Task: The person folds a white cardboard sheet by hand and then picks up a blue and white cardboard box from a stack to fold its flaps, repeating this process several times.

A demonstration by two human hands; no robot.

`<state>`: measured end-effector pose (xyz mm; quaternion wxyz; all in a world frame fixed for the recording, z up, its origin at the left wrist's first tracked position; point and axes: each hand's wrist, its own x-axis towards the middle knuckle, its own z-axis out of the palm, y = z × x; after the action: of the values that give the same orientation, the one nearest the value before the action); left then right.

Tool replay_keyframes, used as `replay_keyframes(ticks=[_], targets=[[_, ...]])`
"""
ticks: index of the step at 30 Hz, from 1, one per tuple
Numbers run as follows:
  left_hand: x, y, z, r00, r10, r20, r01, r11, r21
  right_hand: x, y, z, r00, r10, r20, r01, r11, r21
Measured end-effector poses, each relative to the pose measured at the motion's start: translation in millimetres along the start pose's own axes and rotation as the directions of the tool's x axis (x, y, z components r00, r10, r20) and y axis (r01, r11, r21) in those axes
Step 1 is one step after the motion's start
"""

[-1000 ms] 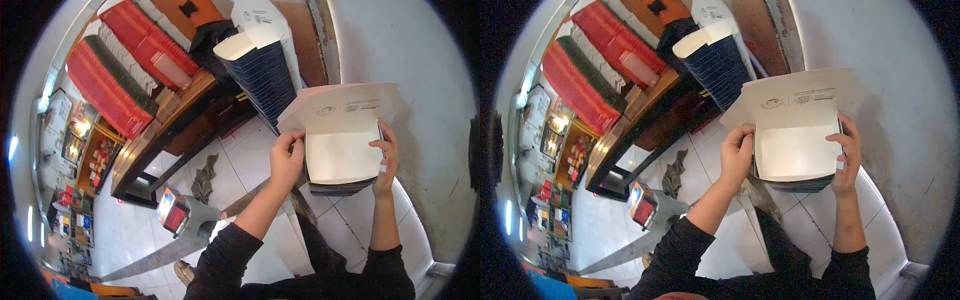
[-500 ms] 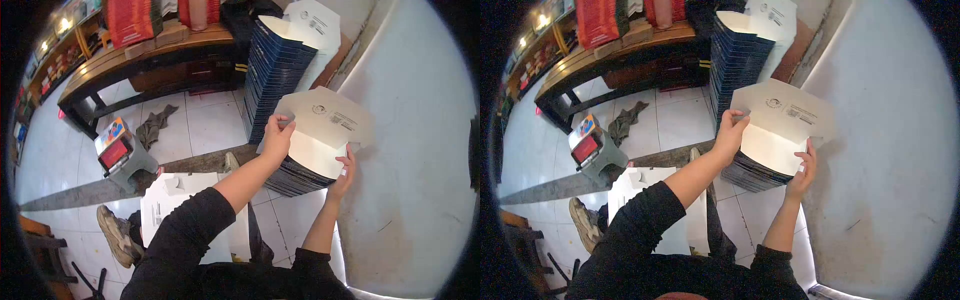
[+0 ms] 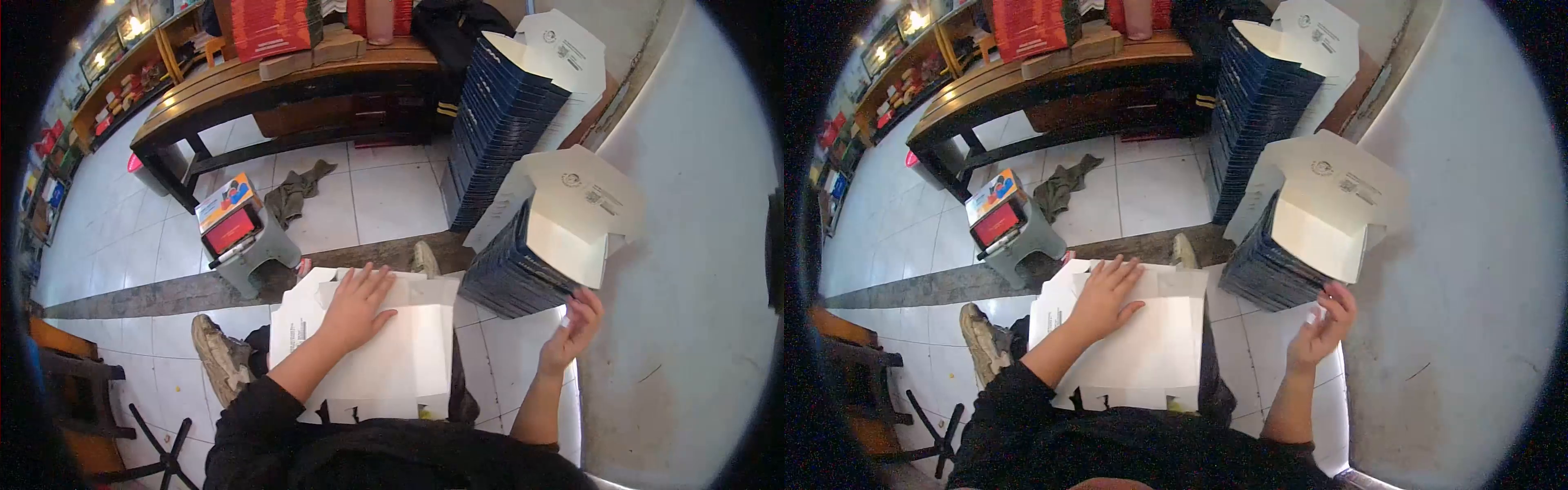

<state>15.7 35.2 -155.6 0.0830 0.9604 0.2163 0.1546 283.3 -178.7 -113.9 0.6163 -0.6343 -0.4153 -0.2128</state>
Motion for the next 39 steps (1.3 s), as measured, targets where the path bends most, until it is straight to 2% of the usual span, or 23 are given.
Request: replay_keyframes(ticks=[4,6,10,12,14,16,17,19,20,21,22,23,24,26,27,28,31,32,34,35,36,38,39], targets=[[-7,-1,6,0.985,0.029,-0.173,-0.042,0.997,-0.071,-21,-37,48,0.921,0.018,0.389,0.050,0.985,-0.165],[-10,-9,9,0.946,0.116,-0.302,-0.167,0.974,-0.150,-35,-58,77,0.896,0.025,0.443,0.071,0.978,-0.198],[-25,5,-23,0.938,0.088,-0.335,-0.173,0.957,-0.233,-71,-64,93,0.817,0.172,0.550,-0.172,0.984,-0.053],[-30,5,-38,0.904,0.099,-0.417,-0.200,0.958,-0.207,-68,-80,92,0.688,0.192,0.699,-0.394,0.909,0.137],[-32,10,-65,0.813,0.145,-0.564,-0.198,0.980,-0.033,-80,-68,95,0.707,0.150,0.691,-0.477,0.822,0.310],[-40,16,-85,0.569,0.090,-0.818,-0.174,0.985,-0.012,-61,-97,101,0.757,0.192,0.625,-0.559,0.686,0.466],[-52,18,-94,0.539,0.083,-0.838,-0.102,0.994,0.032,-46,-107,104,0.828,0.103,0.551,-0.435,0.738,0.516],[-68,25,-104,0.577,-0.213,-0.789,-0.238,0.880,-0.412,-22,-126,110,0.924,-0.053,0.378,-0.222,0.732,0.644],[-73,22,-114,0.554,-0.217,-0.804,-0.217,0.894,-0.391,-13,-134,111,0.952,-0.109,0.285,-0.139,0.676,0.724],[-79,19,-125,0.758,-0.282,-0.588,-0.223,0.735,-0.640,-2,-139,107,0.947,-0.125,0.297,-0.144,0.661,0.737],[-83,16,-131,0.910,-0.256,-0.325,-0.153,0.522,-0.839,13,-140,103,0.884,-0.337,0.324,-0.034,0.645,0.764],[-83,16,-122,0.965,-0.255,-0.066,-0.106,-0.146,-0.984,24,-143,102,0.779,-0.530,0.335,0.071,0.606,0.793],[-86,20,-128,0.961,-0.269,-0.068,-0.110,-0.145,-0.983,29,-156,102,0.773,-0.535,0.340,0.063,0.599,0.798],[-89,34,-151,0.939,-0.324,0.117,-0.152,-0.695,-0.703,43,-186,111,0.438,-0.839,0.324,0.344,0.490,0.801],[-87,29,-150,0.901,-0.382,0.206,-0.101,-0.648,-0.755,54,-190,120,0.284,-0.916,0.283,0.308,0.367,0.878],[-84,28,-152,0.897,-0.391,0.207,-0.106,-0.644,-0.758,49,-190,122,0.285,-0.917,0.277,0.301,0.360,0.883],[-79,25,-166,0.907,-0.416,0.064,-0.201,-0.561,-0.803,6,-185,135,0.786,-0.448,0.426,-0.344,0.255,0.904],[-77,28,-166,0.909,-0.413,0.053,-0.203,-0.551,-0.810,-4,-179,136,0.790,-0.454,0.412,-0.332,0.248,0.910],[-71,32,-157,0.846,-0.526,-0.081,-0.366,-0.464,-0.807,-8,-180,141,0.884,-0.436,0.170,0.133,0.581,0.803],[-73,29,-149,0.853,-0.516,-0.075,-0.313,-0.393,-0.865,-1,-185,127,0.778,-0.537,0.325,0.234,0.729,0.644],[-74,29,-140,0.865,-0.495,-0.079,-0.306,-0.397,-0.865,0,-182,130,0.718,-0.626,0.303,0.440,0.746,0.500],[-80,33,-124,0.835,-0.501,-0.228,-0.344,-0.151,-0.927,0,-186,135,0.772,-0.463,0.437,0.205,0.831,0.518],[-86,42,-121,0.878,-0.441,-0.187,-0.291,-0.180,-0.940,2,-190,129,0.811,-0.408,0.419,0.196,0.865,0.463]])
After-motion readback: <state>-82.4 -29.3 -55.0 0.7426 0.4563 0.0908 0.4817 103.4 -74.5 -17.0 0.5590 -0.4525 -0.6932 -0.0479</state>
